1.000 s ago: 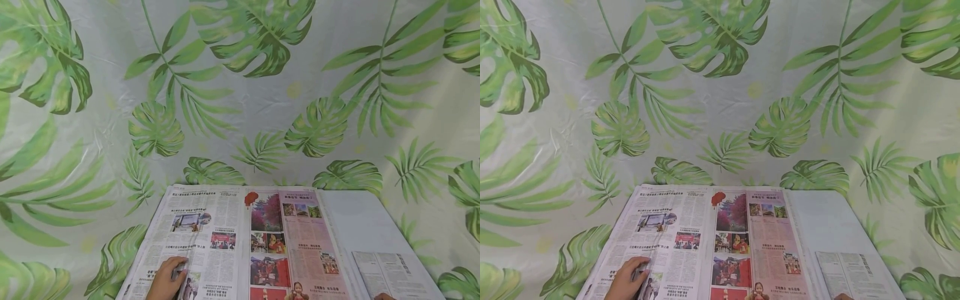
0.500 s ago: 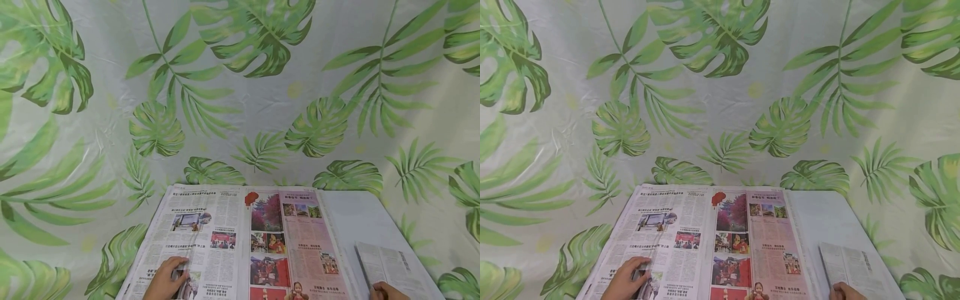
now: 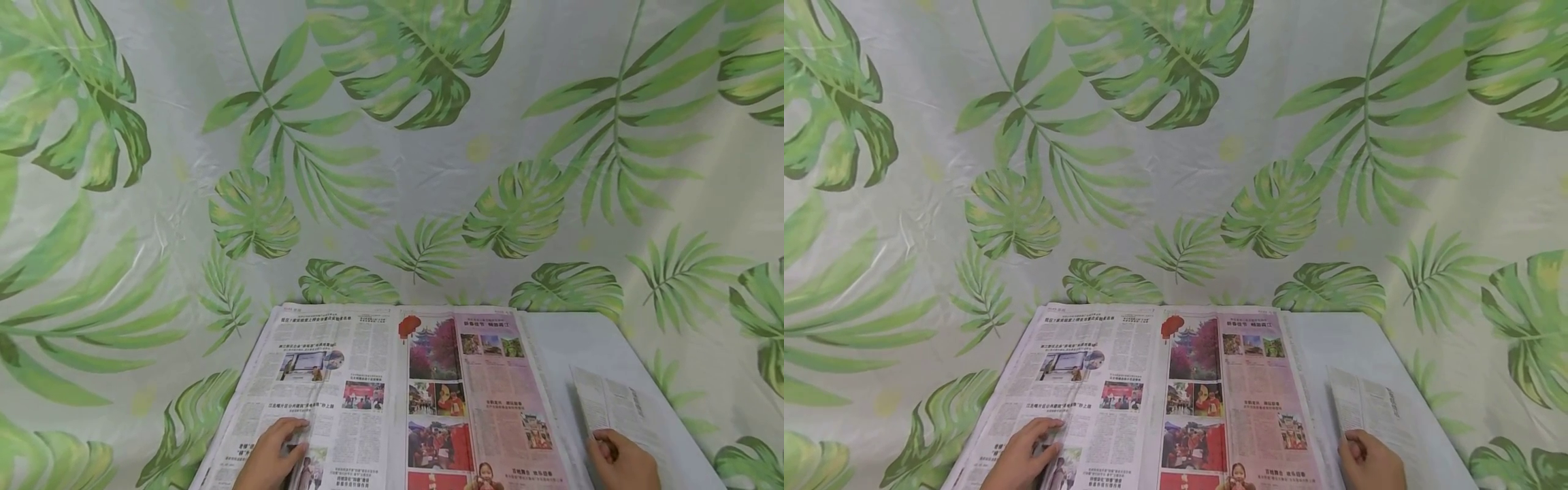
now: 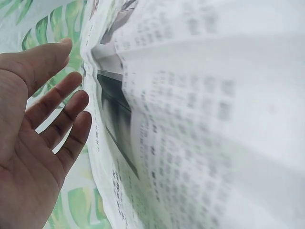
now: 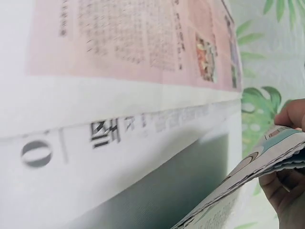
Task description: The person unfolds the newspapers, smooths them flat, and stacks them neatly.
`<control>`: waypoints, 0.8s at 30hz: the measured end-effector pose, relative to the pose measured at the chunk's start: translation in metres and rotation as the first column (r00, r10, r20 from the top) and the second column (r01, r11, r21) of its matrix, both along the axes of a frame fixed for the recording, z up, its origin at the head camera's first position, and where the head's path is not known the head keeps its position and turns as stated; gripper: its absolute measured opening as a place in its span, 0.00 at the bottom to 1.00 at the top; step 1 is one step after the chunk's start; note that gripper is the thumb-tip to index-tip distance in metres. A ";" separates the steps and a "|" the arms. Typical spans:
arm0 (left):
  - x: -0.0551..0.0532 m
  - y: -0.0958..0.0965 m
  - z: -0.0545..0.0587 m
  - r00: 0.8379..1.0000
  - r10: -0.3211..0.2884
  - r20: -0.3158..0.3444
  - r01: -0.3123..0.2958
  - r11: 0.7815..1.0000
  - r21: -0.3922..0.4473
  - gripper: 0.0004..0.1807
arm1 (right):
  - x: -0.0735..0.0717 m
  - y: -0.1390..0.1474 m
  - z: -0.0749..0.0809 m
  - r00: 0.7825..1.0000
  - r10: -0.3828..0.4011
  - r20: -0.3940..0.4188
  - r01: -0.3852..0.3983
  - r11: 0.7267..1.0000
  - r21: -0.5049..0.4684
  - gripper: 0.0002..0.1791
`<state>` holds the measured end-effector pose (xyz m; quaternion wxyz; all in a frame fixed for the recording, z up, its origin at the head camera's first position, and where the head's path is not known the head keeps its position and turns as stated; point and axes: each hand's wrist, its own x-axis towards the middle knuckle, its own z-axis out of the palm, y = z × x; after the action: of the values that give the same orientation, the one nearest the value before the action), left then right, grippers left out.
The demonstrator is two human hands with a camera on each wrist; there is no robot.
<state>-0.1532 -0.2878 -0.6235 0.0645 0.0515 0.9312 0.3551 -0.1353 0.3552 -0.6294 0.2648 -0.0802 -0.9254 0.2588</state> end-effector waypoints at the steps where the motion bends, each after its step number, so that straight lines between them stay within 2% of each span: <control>1: 0.000 0.001 0.001 1.000 -0.001 -0.011 0.001 1.000 0.007 0.20 | -0.002 -0.002 0.002 1.000 0.004 -0.003 -0.004 1.000 -0.001 0.03; 8: -0.002 0.009 0.009 0.997 -0.010 -0.082 0.011 1.000 0.011 0.19 | -0.013 -0.015 0.012 0.997 0.073 -0.023 -0.073 0.997 0.008 0.02; 17: -0.011 0.019 0.010 0.997 -0.041 -0.059 0.043 0.998 0.042 0.20 | -0.027 -0.030 0.025 0.990 0.133 -0.041 -0.134 0.990 -0.046 0.04; 24: -0.015 0.026 0.012 0.994 -0.071 -0.080 0.077 0.995 0.066 0.20 | -0.037 -0.045 0.035 0.989 0.144 -0.041 -0.146 0.987 -0.063 0.03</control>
<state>-0.1681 -0.2614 -0.6111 0.0398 0.1019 0.9176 0.3822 -0.1726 0.3097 -0.5943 0.2592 -0.0166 -0.9148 0.3093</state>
